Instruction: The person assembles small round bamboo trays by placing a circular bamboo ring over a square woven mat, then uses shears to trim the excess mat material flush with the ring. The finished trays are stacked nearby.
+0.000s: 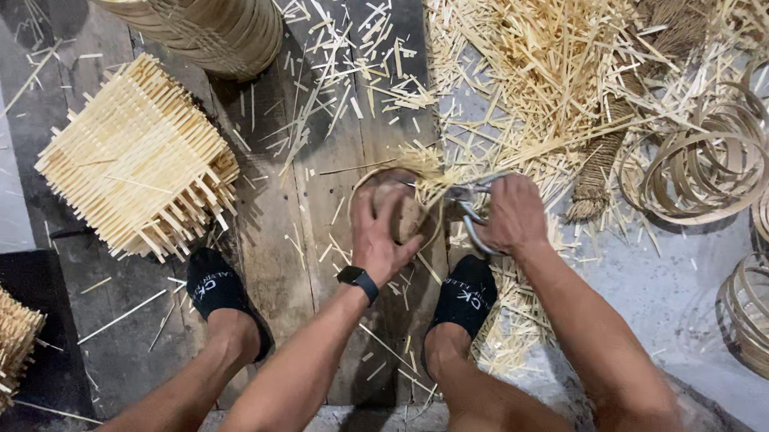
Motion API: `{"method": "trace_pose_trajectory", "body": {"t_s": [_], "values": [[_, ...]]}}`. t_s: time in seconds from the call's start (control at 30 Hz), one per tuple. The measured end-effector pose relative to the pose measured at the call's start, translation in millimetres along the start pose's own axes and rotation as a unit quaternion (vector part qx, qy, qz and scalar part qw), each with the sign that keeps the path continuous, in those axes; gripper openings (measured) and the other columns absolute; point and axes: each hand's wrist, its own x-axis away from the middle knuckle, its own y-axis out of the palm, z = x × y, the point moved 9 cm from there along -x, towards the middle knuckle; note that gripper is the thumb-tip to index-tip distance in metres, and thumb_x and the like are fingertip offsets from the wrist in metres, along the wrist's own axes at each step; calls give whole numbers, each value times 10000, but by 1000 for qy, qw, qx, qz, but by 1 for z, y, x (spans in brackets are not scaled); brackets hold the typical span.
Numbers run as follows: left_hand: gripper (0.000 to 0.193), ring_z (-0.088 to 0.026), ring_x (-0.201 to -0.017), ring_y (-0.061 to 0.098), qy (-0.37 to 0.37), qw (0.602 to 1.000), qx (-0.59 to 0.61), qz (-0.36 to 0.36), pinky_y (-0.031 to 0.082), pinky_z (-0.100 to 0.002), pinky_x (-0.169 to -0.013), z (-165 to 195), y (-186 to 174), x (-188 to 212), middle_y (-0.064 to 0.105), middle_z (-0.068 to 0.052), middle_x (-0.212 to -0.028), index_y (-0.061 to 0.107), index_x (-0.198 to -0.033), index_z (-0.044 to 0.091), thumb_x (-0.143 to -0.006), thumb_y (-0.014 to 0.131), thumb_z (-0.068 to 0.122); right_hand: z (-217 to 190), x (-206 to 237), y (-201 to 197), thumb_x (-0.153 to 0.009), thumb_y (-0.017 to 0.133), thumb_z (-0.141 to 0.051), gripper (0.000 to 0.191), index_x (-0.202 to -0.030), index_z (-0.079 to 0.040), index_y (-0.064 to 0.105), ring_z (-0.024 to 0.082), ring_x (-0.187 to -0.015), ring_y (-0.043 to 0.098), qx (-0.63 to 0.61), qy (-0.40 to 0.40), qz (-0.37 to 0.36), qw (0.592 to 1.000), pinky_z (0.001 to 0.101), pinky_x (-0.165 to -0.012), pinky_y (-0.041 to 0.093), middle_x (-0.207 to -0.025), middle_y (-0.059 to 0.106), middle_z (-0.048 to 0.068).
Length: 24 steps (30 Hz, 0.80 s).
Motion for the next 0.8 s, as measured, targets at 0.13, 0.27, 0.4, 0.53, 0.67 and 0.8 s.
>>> {"method": "trace_pose_trajectory", "body": {"t_s": [0.13,0.27,0.4,0.53,0.67,0.8], "values": [[982,-494,-1432,308,16,996,-41,-74,323,-564,-1190,-11,14,-5,353,-236,-1532,490,-1484,227,-589,892,194,5,-4,13,-904,591,-345,375,-1120,-45,653,233,-849,589,3,3,-4,1000,390,-807,527,-943,600,130],[1086,-502,-1426,317,53,998,33,13,264,-610,-1213,-9,-1,-9,361,-231,-1504,327,-1504,132,-592,908,226,18,2,6,-910,608,-438,443,-1109,-45,647,242,-878,575,-11,-8,22,1000,390,-778,532,-960,595,127],[1114,-484,-1452,297,44,994,31,-99,304,-587,-1210,-6,19,-11,352,-202,-1573,371,-1515,198,-542,910,146,5,-5,-4,-786,669,-567,599,-1022,-17,640,245,-785,560,29,-13,22,999,384,-732,531,-850,583,141],[1082,-501,-1454,245,35,993,-46,-103,304,-581,-1194,-5,18,-13,268,-249,-1594,455,-1496,297,-537,914,99,16,-3,13,-988,539,-530,487,-1043,-62,663,237,-847,564,-51,28,-125,990,389,-724,557,-915,591,126],[995,-519,-1434,252,-7,998,-12,-67,278,-593,-1181,-8,11,-12,233,-290,-1531,484,-1454,329,-592,970,228,19,1,-12,-868,630,-515,508,-1081,-55,640,232,-868,560,0,-18,-12,1000,393,-770,526,-921,585,124],[916,-494,-1453,314,29,993,-25,-116,325,-567,-1188,-1,17,-11,243,-256,-1598,510,-1464,340,-646,876,151,5,-7,-8,-842,662,-489,509,-1026,-15,637,240,-810,559,6,2,-35,999,387,-766,522,-875,585,136]]}}
